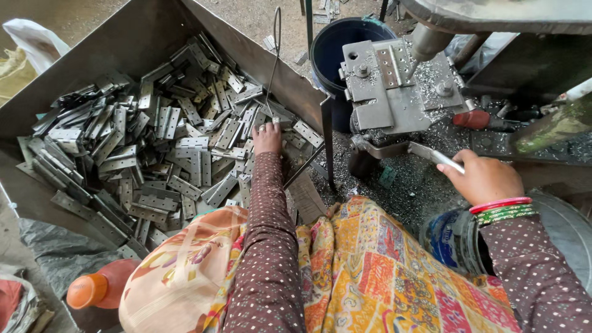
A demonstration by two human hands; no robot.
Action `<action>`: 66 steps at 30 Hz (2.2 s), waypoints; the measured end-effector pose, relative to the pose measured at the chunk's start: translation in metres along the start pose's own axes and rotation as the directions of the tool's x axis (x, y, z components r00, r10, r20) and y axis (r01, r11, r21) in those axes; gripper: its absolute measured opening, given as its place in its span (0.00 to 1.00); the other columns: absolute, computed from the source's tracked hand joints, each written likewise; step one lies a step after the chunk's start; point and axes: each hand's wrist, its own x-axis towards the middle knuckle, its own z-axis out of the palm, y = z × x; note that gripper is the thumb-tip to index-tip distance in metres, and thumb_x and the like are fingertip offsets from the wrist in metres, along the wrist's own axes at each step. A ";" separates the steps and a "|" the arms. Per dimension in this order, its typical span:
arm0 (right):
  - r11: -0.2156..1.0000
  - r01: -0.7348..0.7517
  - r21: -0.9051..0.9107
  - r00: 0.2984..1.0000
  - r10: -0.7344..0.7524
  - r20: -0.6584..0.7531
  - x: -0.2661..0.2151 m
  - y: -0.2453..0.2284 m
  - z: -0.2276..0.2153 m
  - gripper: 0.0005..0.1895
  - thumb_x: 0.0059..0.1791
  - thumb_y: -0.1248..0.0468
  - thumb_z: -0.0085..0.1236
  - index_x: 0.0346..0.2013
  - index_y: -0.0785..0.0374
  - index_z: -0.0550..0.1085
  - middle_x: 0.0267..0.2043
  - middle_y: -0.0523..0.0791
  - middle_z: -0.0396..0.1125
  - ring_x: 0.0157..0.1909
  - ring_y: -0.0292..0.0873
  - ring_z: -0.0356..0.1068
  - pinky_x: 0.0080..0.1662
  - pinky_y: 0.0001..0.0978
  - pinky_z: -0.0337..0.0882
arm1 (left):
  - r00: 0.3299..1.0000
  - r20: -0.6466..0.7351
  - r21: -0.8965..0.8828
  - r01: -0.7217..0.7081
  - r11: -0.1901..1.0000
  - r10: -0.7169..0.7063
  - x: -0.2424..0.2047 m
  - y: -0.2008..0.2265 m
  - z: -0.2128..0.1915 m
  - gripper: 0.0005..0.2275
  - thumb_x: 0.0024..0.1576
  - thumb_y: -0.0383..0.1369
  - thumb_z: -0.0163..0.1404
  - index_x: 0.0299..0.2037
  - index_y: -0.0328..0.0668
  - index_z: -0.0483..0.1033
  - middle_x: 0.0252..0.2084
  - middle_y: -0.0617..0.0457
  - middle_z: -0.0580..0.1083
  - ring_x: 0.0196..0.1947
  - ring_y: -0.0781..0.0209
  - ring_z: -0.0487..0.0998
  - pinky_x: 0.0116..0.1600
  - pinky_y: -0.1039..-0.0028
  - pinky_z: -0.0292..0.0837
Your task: The person repeatedly picks small metal pieces from a bin, places them under a drill press, and operates the machine to drill holes. After each cycle, the person removes the processed piece and returns it to the bin. The task continues in a repetitive loop throughout the clip.
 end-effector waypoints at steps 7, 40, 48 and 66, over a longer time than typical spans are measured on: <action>1.000 0.000 0.000 1.000 0.000 -0.026 -0.001 -0.001 0.002 0.25 0.49 0.37 0.49 0.43 0.52 0.77 0.31 0.50 0.74 0.36 0.56 0.75 0.39 0.51 0.73 | 0.996 0.080 0.039 -0.048 0.998 0.045 0.002 0.004 -0.004 0.12 0.66 0.32 0.35 0.54 0.45 0.69 0.47 0.50 0.75 0.45 0.54 0.79 0.68 0.51 0.58; 0.992 0.069 0.101 0.996 -0.062 -0.069 -0.002 -0.005 0.015 0.21 0.48 0.44 0.52 0.34 0.60 0.73 0.27 0.50 0.72 0.32 0.55 0.74 0.38 0.50 0.73 | 0.971 -0.211 -0.225 -0.160 0.961 0.112 -0.059 0.202 -0.227 0.24 0.57 0.35 0.45 0.66 0.47 0.66 0.69 0.45 0.63 0.54 0.55 0.73 0.73 0.51 0.44; 0.990 0.094 0.103 0.992 -0.084 -0.092 -0.001 -0.002 0.015 0.21 0.48 0.44 0.54 0.34 0.60 0.73 0.27 0.50 0.72 0.33 0.55 0.74 0.38 0.50 0.73 | 0.928 -0.222 -0.112 -0.329 0.938 0.299 -0.081 0.258 -0.208 0.19 0.59 0.43 0.45 0.56 0.41 0.72 0.68 0.45 0.62 0.67 0.53 0.63 0.74 0.44 0.35; 0.998 0.054 -0.021 0.998 -0.053 0.026 0.000 0.001 0.026 0.21 0.51 0.44 0.49 0.40 0.60 0.71 0.28 0.48 0.73 0.31 0.51 0.75 0.36 0.45 0.75 | 0.972 -0.015 -0.220 -0.233 0.947 0.235 -0.046 0.266 -0.250 0.10 0.55 0.38 0.48 0.34 0.44 0.81 0.66 0.42 0.63 0.70 0.45 0.56 0.73 0.43 0.29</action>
